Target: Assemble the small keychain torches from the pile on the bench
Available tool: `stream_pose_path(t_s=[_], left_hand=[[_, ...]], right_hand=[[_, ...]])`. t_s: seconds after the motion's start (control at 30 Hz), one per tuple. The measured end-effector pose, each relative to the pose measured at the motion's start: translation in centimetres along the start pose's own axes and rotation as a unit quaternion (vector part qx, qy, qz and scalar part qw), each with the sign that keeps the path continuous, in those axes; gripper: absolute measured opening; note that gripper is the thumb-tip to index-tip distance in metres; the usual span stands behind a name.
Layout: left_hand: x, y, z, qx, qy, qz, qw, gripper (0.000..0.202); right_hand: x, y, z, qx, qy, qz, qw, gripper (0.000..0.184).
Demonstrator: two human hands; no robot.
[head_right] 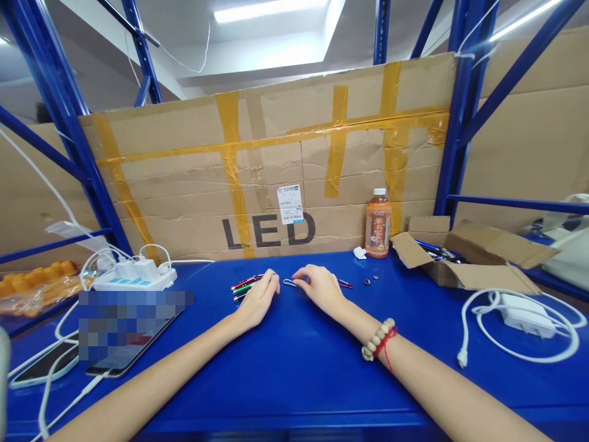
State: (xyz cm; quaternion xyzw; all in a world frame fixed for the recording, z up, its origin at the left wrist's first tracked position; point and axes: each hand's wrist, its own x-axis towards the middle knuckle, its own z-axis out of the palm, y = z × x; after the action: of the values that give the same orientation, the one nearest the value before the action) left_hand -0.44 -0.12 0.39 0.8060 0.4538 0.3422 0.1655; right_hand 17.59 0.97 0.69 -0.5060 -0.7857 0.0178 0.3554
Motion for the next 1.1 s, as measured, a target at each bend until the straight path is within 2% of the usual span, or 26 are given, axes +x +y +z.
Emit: stream_pose_path(t_s=[0.17, 0.4, 0.53, 0.73, 0.87, 1.0, 1.1], left_hand=[[0.1, -1.2, 0.3, -0.072, 0.018, 0.056, 0.996, 0.040], [0.1, -0.5, 0.4, -0.060, 0.007, 0.081, 0.995, 0.030], [0.3, -0.2, 0.4, -0.063, -0.018, 0.097, 0.993, 0.025], [0.4, -0.4, 0.5, -0.037, -0.003, 0.113, 0.993, 0.022], [0.4, -0.5, 0.5, -0.045, 0.003, 0.126, 0.991, 0.022], [0.3, -0.6, 0.4, -0.039, -0.009, 0.140, 0.989, 0.023], [0.2, -0.6, 0.4, -0.022, -0.020, 0.157, 0.987, 0.024]], right_hand=[[0.1, -0.7, 0.2, 0.127, 0.073, 0.009, 0.989, 0.012], [0.0, -1.8, 0.5, 0.312, 0.094, 0.049, 0.944, 0.020], [0.2, -1.5, 0.5, 0.341, 0.089, 0.045, 0.935, 0.019], [0.3, -1.2, 0.1, 0.347, 0.084, 0.025, 0.934, 0.018], [0.5, -1.2, -0.3, 0.341, 0.038, 0.020, 0.939, 0.016], [0.6, -0.8, -0.8, 0.374, -0.065, 0.096, 0.920, 0.024], [0.6, -0.3, -1.0, 0.385, -0.117, 0.146, 0.904, 0.031]])
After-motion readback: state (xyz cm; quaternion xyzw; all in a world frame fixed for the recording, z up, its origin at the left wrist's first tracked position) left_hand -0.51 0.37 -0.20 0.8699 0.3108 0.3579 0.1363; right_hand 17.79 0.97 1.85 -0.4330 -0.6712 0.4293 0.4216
